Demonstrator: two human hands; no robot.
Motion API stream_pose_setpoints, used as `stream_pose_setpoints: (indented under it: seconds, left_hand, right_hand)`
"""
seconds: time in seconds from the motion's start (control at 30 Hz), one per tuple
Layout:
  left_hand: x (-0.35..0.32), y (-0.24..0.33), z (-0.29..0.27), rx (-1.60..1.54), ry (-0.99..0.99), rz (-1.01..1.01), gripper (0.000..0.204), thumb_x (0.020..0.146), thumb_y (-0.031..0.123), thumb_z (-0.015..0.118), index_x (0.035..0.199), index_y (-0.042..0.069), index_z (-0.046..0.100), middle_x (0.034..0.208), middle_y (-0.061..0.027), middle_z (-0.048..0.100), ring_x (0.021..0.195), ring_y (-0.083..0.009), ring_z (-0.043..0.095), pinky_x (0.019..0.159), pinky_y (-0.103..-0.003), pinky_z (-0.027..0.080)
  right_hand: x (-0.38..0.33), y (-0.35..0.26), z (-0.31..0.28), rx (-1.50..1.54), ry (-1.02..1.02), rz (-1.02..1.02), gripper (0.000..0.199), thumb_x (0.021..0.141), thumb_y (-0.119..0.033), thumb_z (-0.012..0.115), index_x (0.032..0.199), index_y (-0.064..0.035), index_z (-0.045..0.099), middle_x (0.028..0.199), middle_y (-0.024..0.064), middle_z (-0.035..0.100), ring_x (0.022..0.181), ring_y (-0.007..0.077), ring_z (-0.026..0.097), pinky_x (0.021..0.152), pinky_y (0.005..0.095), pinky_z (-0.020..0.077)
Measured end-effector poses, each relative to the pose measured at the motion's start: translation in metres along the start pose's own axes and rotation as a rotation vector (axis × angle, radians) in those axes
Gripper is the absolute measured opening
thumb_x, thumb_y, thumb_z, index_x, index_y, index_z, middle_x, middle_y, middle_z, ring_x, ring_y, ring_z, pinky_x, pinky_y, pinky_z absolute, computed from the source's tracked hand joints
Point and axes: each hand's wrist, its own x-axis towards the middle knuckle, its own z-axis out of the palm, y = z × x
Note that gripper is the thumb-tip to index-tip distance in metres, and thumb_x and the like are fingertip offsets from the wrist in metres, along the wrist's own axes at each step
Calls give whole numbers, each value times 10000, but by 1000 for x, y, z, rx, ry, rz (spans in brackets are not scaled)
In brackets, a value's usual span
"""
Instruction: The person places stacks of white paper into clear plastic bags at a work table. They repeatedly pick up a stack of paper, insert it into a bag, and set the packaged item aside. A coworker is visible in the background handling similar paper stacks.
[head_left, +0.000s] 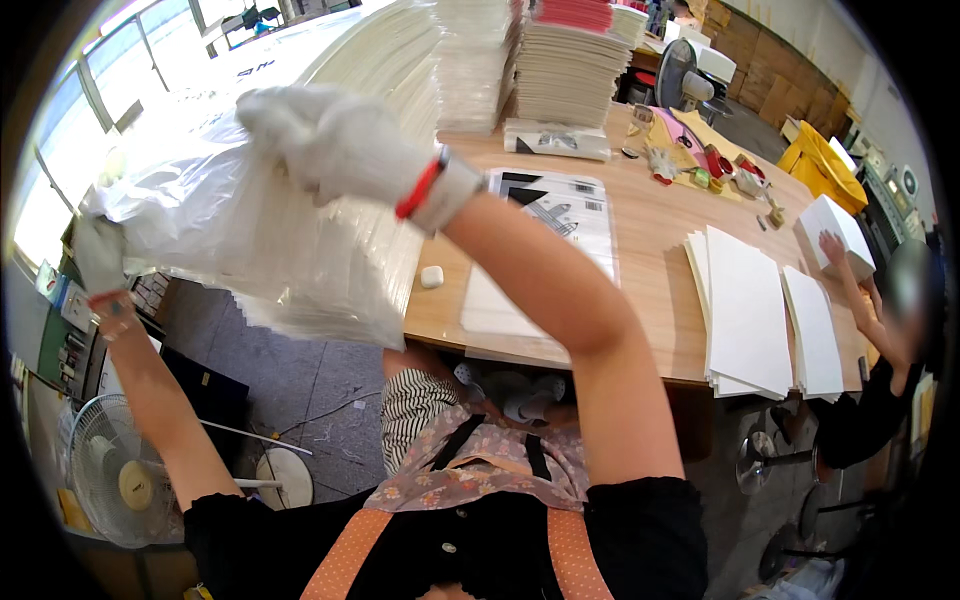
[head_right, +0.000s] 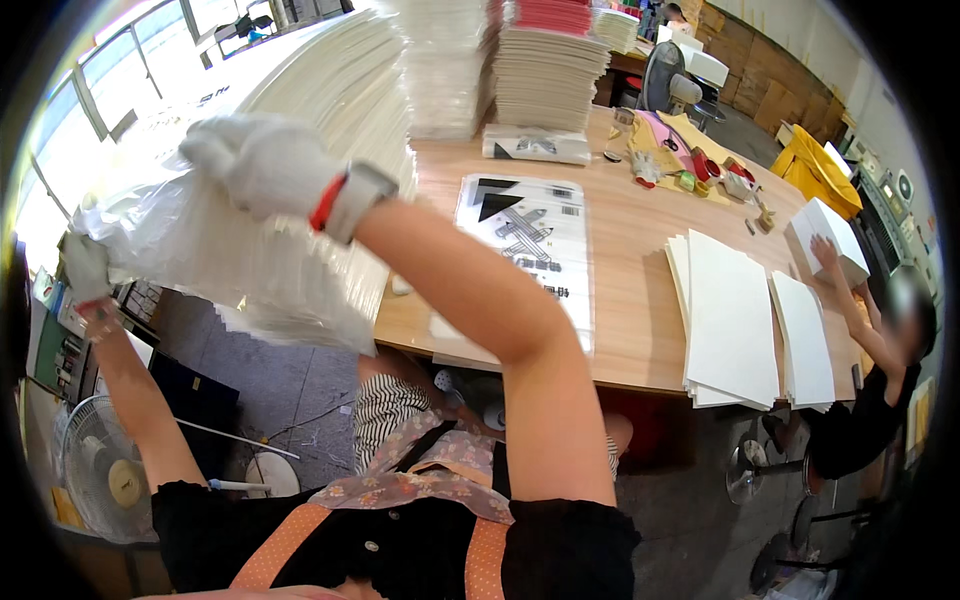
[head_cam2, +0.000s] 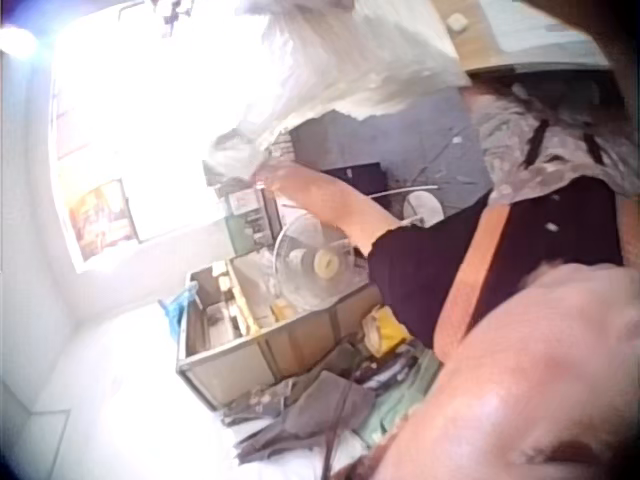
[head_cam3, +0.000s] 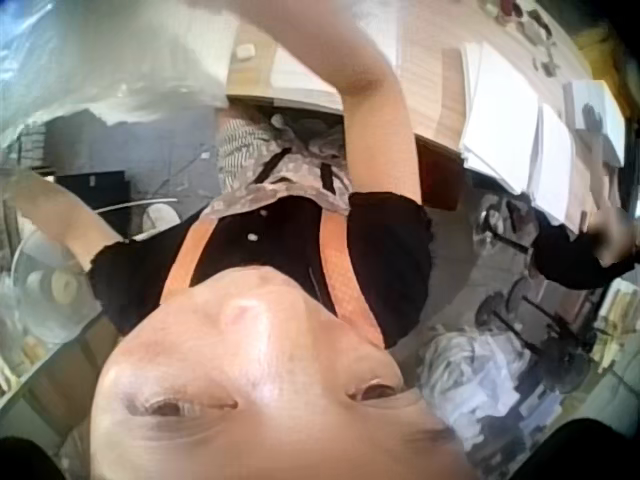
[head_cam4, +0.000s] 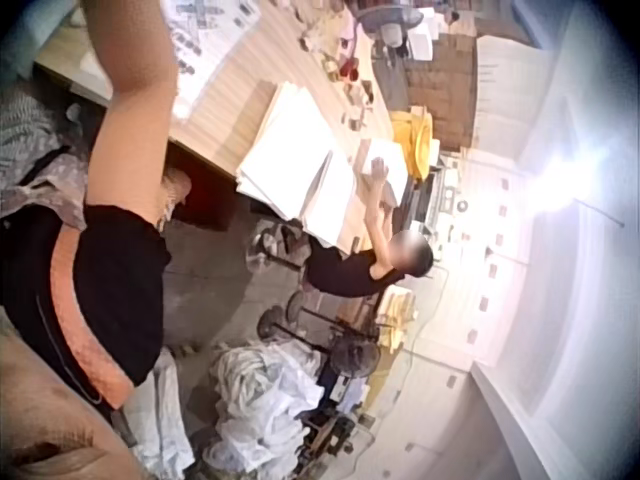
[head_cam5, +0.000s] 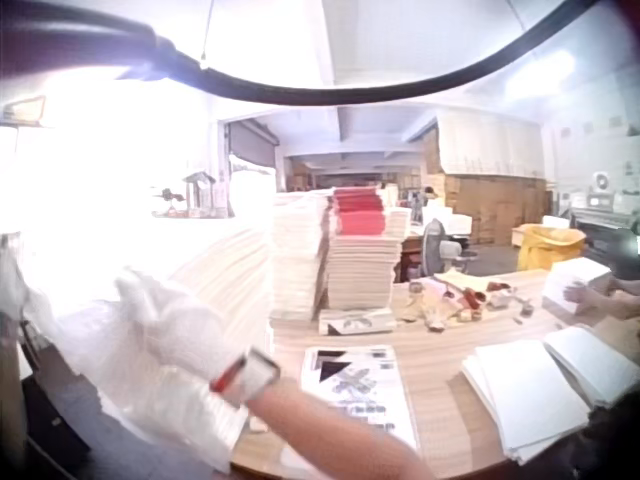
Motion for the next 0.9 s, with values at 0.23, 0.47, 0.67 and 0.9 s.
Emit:
stream_pose_setpoints:
  seconds: [0.23, 0.47, 0.67, 0.9]
  left_hand:
    - [-304, 151, 109, -1454, -229, -1108, 173, 951, 270, 478, 956, 120, 565, 830, 30, 556, 729, -81, 534, 669, -240, 462]
    - [-456, 327, 49, -1297, -1100, 65, 126, 781, 24, 560, 904, 4, 575, 910, -142, 600, 812, -318, 602, 704, -343, 498]
    - [-401, 423, 70, -1140, -792, 482, 251, 680, 156, 712, 875, 41, 603, 1126, -132, 533, 1082, -337, 489, 880, -437, 432]
    - [-402, 458, 147, -1256, -1229, 662, 178, 727, 205, 647, 760, 32, 620, 896, -136, 606, 974, -314, 521, 849, -398, 433]
  right_hand:
    - [-168, 90, 89, 88, -78, -164, 400, 940, -311, 518, 1281, -104, 538, 1102, 159, 643, 795, 220, 676, 726, 311, 543]
    - [-412, 147, 164, 488, -35, 1249, 366, 947, -309, 514, 1230, -85, 576, 940, 64, 668, 744, 116, 633, 699, 241, 503]
    - [-470, 124, 175, 764, 597, 1394, 365, 962, -258, 497, 1249, -38, 546, 876, 67, 647, 714, 122, 607, 671, 250, 494]
    - [-440, 143, 181, 766, 465, 1346, 347, 955, -239, 519, 1243, -49, 552, 884, 63, 644, 713, 121, 610, 705, 248, 493]
